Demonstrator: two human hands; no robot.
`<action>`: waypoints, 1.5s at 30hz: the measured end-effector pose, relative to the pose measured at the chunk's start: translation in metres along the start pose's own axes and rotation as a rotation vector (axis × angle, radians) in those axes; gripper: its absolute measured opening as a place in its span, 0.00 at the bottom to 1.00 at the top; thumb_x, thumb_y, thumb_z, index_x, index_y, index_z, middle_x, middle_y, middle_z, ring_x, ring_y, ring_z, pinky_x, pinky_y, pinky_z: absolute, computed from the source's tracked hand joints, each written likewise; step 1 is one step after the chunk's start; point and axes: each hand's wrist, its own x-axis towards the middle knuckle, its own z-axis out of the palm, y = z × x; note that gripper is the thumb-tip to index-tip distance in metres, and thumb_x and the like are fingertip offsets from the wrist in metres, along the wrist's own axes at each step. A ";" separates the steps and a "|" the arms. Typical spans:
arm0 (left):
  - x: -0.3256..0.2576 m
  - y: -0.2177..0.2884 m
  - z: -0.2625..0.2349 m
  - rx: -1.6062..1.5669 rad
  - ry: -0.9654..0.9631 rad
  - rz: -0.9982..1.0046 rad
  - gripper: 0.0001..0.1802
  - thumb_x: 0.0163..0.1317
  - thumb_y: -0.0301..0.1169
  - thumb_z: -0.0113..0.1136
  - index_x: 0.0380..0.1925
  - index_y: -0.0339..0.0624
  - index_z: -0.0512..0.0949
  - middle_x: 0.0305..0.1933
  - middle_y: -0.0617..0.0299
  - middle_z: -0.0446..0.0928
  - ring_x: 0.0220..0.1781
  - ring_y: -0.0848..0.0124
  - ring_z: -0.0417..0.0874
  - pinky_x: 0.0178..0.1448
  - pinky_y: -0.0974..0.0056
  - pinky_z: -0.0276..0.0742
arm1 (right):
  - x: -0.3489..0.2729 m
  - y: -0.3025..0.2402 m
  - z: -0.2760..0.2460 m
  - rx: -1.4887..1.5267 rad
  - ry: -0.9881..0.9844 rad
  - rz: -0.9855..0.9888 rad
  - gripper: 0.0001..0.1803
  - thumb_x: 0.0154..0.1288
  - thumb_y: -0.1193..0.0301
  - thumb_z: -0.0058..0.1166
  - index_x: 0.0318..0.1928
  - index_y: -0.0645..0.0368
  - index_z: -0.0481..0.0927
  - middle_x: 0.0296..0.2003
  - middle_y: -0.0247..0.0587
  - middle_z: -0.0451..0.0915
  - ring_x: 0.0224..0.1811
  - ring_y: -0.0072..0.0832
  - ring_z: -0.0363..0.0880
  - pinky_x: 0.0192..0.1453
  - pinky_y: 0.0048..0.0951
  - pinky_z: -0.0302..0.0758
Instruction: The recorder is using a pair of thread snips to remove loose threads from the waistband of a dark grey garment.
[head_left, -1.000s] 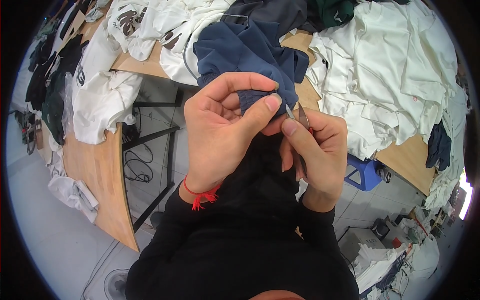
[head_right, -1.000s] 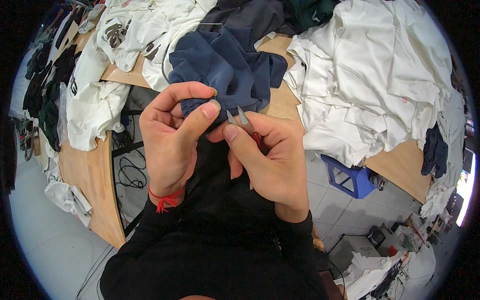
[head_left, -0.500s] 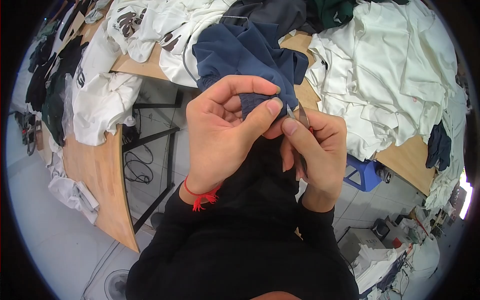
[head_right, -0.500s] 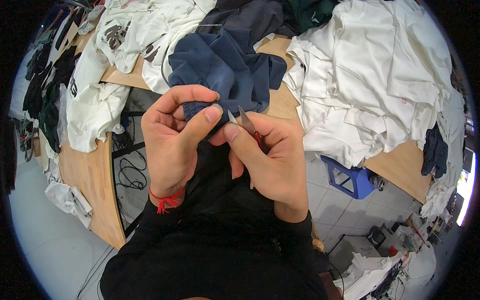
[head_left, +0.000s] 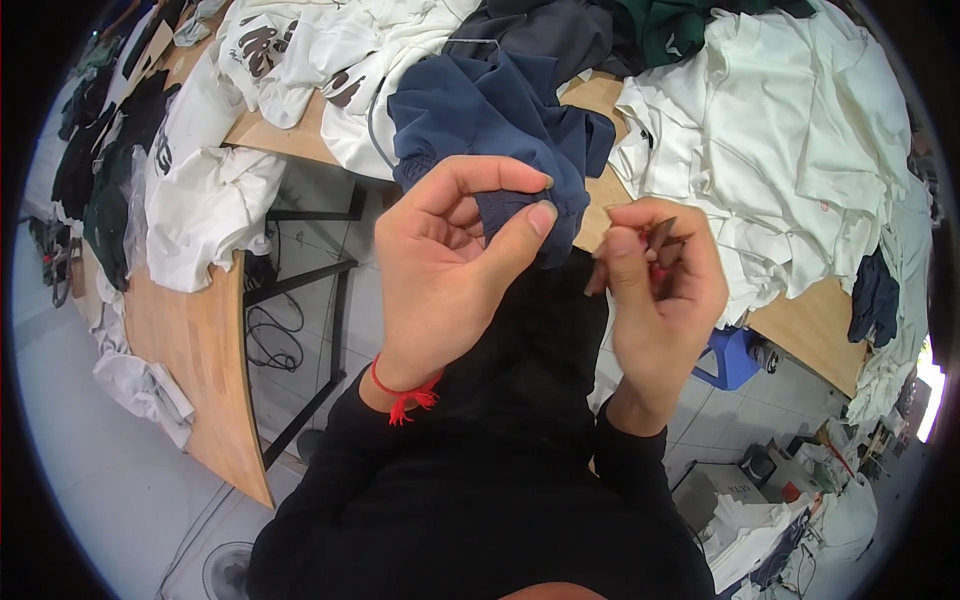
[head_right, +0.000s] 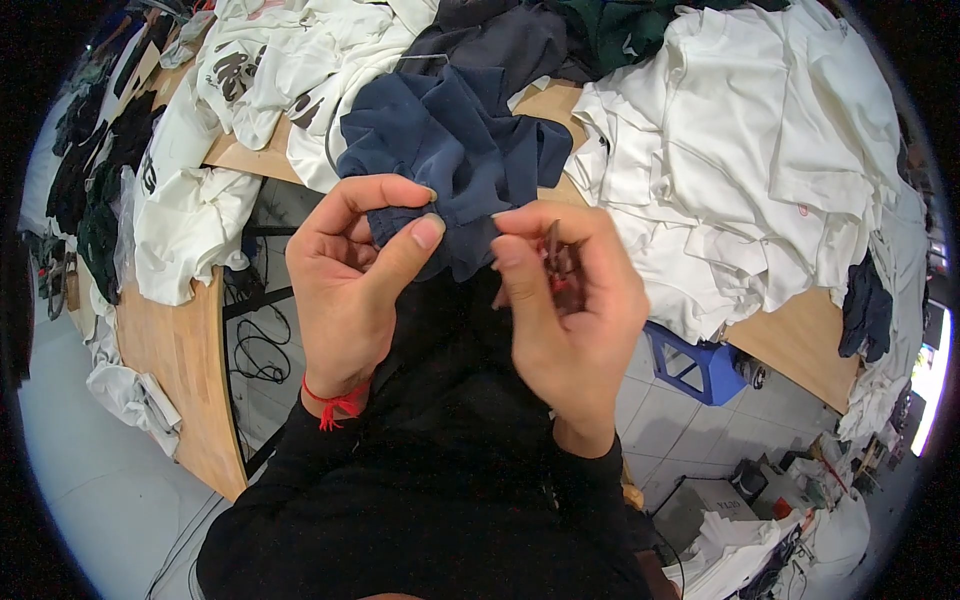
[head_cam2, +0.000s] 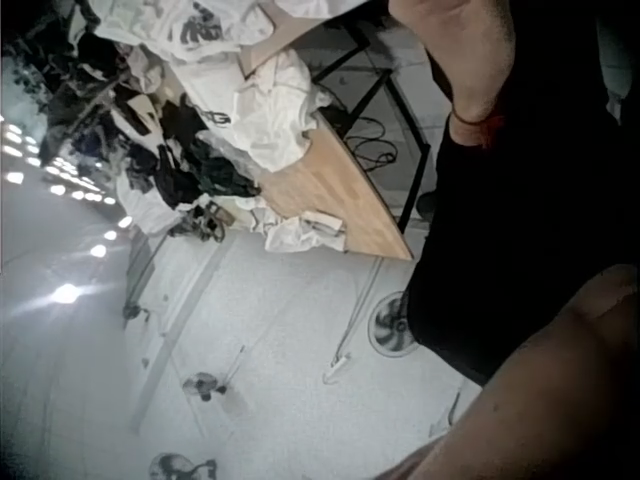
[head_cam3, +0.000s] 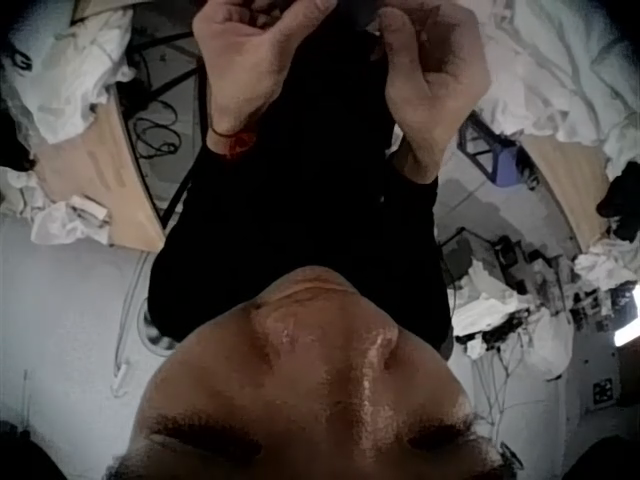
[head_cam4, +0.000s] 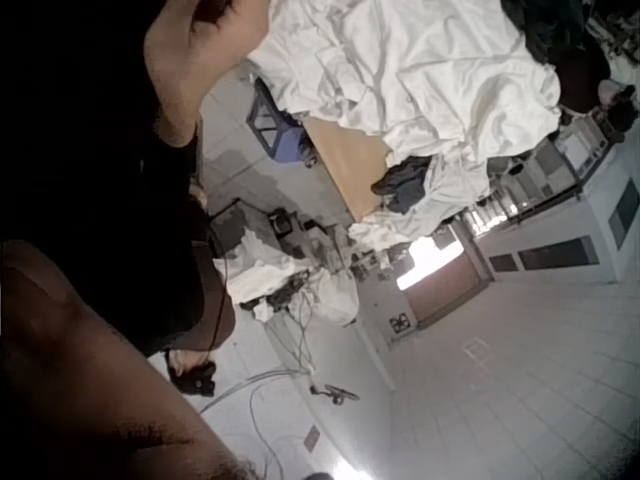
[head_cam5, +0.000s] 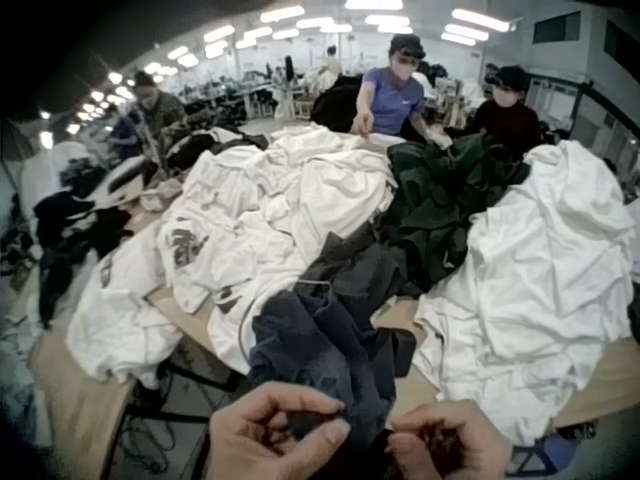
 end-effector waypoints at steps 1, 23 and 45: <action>-0.001 0.001 0.001 0.013 -0.002 0.002 0.14 0.69 0.14 0.69 0.54 0.27 0.82 0.48 0.61 0.87 0.44 0.86 0.83 0.46 0.81 0.76 | -0.002 0.005 -0.002 -0.144 0.004 -0.054 0.08 0.70 0.83 0.71 0.45 0.63 0.84 0.38 0.32 0.84 0.27 0.13 0.74 0.31 0.16 0.69; -0.007 -0.001 0.002 0.095 -0.040 0.033 0.15 0.67 0.13 0.69 0.52 0.29 0.83 0.48 0.66 0.86 0.36 0.94 0.73 0.35 0.84 0.62 | 0.004 0.028 0.001 -0.359 -0.206 -0.336 0.07 0.85 0.72 0.49 0.47 0.63 0.70 0.38 0.36 0.69 0.36 0.20 0.63 0.39 0.22 0.61; -0.009 -0.004 0.000 0.176 0.001 0.064 0.14 0.67 0.14 0.71 0.51 0.31 0.84 0.46 0.69 0.86 0.32 0.95 0.67 0.31 0.82 0.56 | -0.001 0.029 0.009 -0.315 -0.069 -0.353 0.10 0.71 0.81 0.68 0.45 0.63 0.78 0.40 0.41 0.79 0.29 0.22 0.72 0.29 0.21 0.66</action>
